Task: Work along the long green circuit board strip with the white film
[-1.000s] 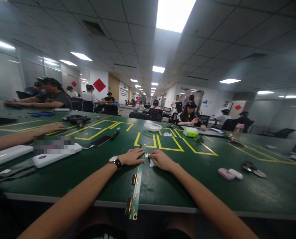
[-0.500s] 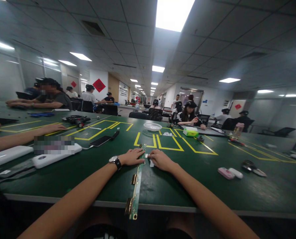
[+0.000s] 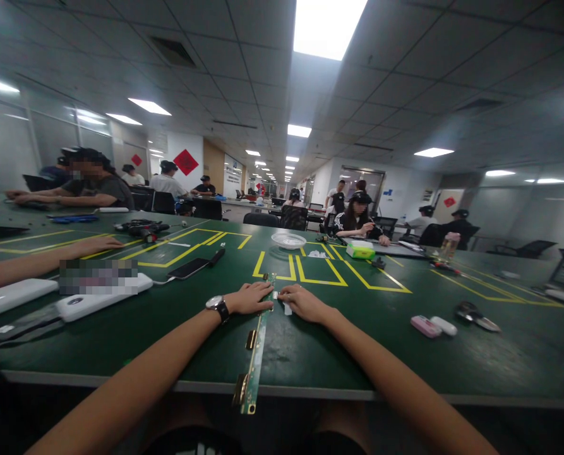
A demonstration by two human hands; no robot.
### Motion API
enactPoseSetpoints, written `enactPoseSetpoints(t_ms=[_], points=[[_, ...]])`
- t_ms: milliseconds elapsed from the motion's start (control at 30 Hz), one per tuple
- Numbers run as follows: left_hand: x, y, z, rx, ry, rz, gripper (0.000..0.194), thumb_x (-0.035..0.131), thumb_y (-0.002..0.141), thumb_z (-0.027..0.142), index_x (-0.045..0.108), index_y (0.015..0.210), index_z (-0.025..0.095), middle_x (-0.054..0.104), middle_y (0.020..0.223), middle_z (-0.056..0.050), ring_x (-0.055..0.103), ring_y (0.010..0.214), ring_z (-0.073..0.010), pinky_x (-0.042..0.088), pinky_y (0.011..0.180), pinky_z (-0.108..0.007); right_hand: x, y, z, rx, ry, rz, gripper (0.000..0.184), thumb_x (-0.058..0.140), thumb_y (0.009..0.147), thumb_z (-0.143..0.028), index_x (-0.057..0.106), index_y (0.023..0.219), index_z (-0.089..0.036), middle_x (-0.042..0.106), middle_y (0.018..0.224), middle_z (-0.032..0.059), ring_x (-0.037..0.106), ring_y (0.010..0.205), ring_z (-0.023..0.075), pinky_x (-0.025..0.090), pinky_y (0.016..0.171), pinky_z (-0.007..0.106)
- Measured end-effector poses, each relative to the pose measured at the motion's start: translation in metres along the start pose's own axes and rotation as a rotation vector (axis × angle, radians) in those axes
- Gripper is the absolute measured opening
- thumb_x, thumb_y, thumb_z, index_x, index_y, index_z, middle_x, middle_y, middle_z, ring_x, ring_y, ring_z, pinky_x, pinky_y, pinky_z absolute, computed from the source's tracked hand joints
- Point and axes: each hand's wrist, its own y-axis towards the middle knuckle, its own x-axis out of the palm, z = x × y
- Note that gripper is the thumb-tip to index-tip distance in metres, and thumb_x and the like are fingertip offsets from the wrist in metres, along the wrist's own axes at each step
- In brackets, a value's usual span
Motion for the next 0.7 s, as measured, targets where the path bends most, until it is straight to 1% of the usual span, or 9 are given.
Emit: enactPoseSetpoints(t_ms=[200,367,500,600,700], points=[[0.005,0.003,-0.002,0.002,0.021,0.02,0.062,0.029,0.095,0.058,0.027,0.145,0.022,0.022,0.151,-0.011,0.018,0.138,-0.0292,0.019,0.104,-0.05,-0.002,0.002,0.0,-0.056,-0.002,-0.013,0.036,0.038,0.089,-0.009,0.062,0.115,-0.015,0.06,0.116,0.0108,0.053,0.104,0.0185,0.037,0.095,0.034],[0.007,0.003,0.0,-0.002,0.036,0.031,0.062,0.027,0.095,0.058,0.026,0.145,0.021,0.022,0.151,-0.012,0.017,0.138,-0.028,0.018,0.105,-0.049,0.0,0.002,-0.002,-0.051,-0.044,-0.002,0.038,0.039,0.086,-0.007,0.061,0.115,-0.014,0.059,0.117,0.0112,0.053,0.102,0.0189,0.036,0.095,0.035],[0.005,0.002,0.0,-0.002,0.03,0.011,0.063,0.026,0.095,0.059,0.024,0.146,0.022,0.02,0.152,-0.011,0.017,0.138,-0.028,0.018,0.106,-0.049,0.003,0.002,0.001,-0.047,-0.031,-0.003,0.041,0.039,0.083,-0.004,0.061,0.115,-0.017,0.06,0.117,0.0088,0.054,0.102,0.0179,0.036,0.094,0.034],[0.004,0.001,-0.002,0.007,0.015,0.003,0.066,0.026,0.094,0.061,0.021,0.147,0.022,0.02,0.151,-0.012,0.018,0.138,-0.0285,0.018,0.105,-0.049,0.007,0.002,0.001,-0.006,-0.039,0.02,0.041,0.041,0.082,-0.004,0.062,0.114,-0.019,0.062,0.114,0.007,0.055,0.1,0.0178,0.036,0.092,0.034],[0.003,0.0,-0.003,0.028,-0.015,0.012,0.068,0.028,0.093,0.062,0.016,0.148,0.022,0.021,0.151,-0.011,0.018,0.138,-0.0282,0.018,0.106,-0.047,0.009,0.003,-0.004,0.094,-0.09,0.078,0.038,0.045,0.081,-0.008,0.06,0.114,-0.02,0.063,0.111,0.0073,0.053,0.104,0.0203,0.036,0.09,0.036]])
